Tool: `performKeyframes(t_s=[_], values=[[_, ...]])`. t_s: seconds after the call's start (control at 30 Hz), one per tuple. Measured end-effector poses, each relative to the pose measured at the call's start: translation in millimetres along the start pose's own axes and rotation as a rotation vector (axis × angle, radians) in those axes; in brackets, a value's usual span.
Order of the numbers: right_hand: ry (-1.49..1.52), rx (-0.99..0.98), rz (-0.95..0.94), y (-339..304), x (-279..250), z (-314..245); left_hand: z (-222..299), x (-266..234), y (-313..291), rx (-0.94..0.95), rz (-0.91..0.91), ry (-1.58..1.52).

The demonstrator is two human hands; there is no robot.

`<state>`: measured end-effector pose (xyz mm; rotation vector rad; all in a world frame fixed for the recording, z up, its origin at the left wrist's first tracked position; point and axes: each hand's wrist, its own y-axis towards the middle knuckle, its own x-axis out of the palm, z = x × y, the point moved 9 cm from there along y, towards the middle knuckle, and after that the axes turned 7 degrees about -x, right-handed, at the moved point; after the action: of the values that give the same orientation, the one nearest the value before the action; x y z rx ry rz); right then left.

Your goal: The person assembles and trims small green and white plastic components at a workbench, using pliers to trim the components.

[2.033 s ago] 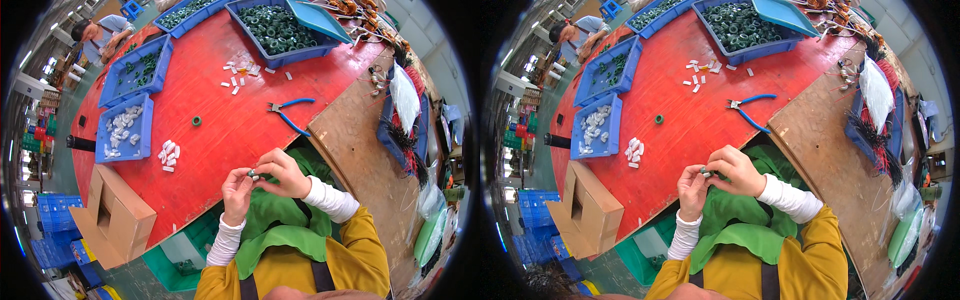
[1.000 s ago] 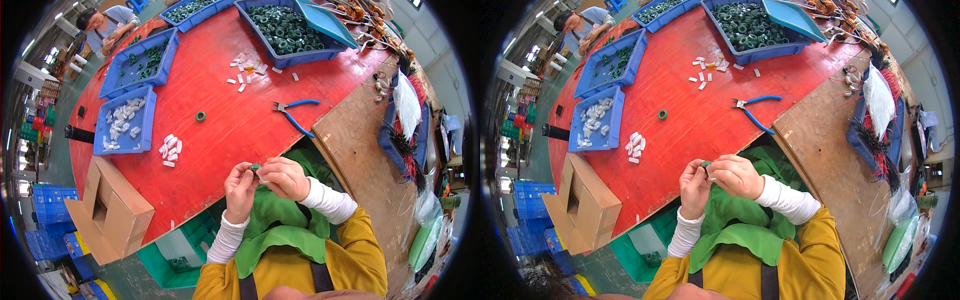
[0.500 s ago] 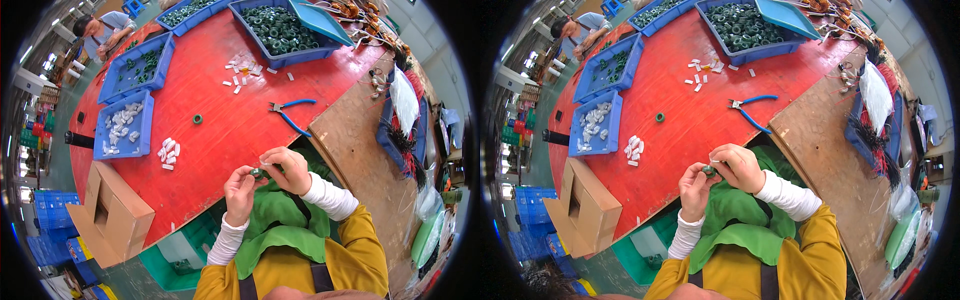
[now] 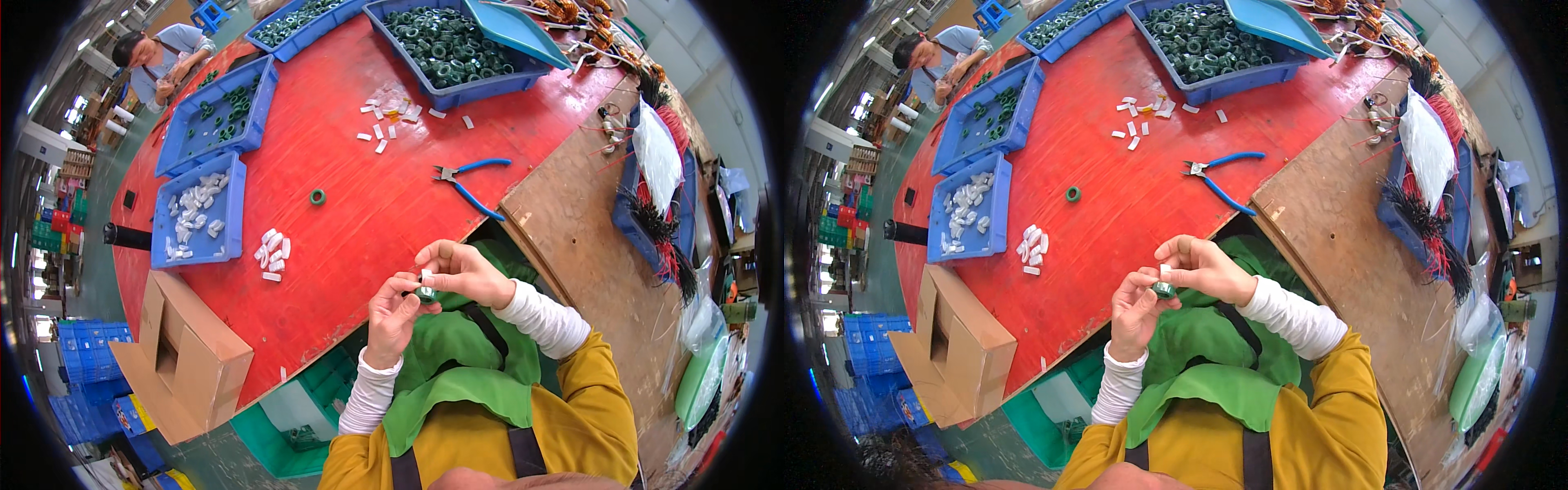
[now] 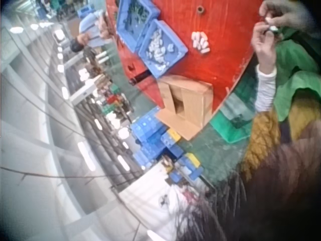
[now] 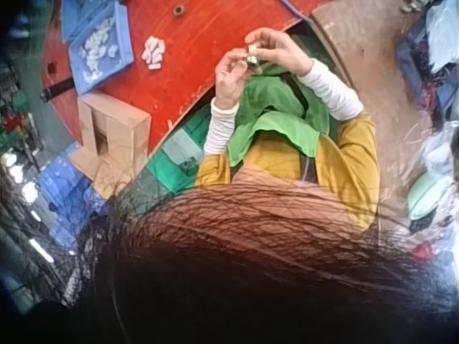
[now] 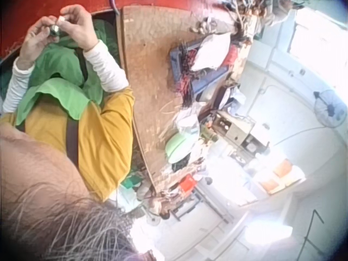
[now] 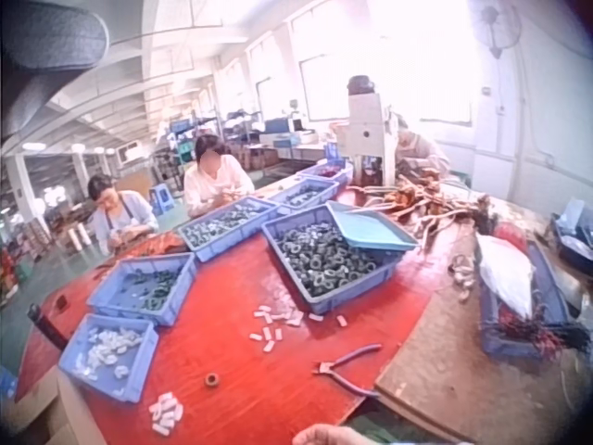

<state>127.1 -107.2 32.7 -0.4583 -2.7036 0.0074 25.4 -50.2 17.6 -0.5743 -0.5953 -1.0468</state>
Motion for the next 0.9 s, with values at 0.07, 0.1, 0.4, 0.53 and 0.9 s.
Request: performKeyframes(t_s=[0.07,0.1,0.4,0.53,0.9], values=[[0.070,0.044,0.020,-3.3,1.4,7.8,-4.0,-2.8,0.6,-0.009,-0.002,-0.027],[0.071,0.044,0.019,-6.2,3.6,11.0,-6.8,-4.6,1.3,-0.025,-0.006,-0.073],[-0.809,-0.616,0.051,-22.3,21.1,-38.1,-13.4,-7.8,2.3,-0.021,0.018,-0.185],[-0.739,-0.582,0.115,-20.9,15.2,-40.3,3.7,-0.8,3.2,0.054,0.054,0.163],[-0.708,-0.564,0.133,-16.8,4.5,-46.3,11.9,-3.9,3.1,0.103,0.081,0.373]])
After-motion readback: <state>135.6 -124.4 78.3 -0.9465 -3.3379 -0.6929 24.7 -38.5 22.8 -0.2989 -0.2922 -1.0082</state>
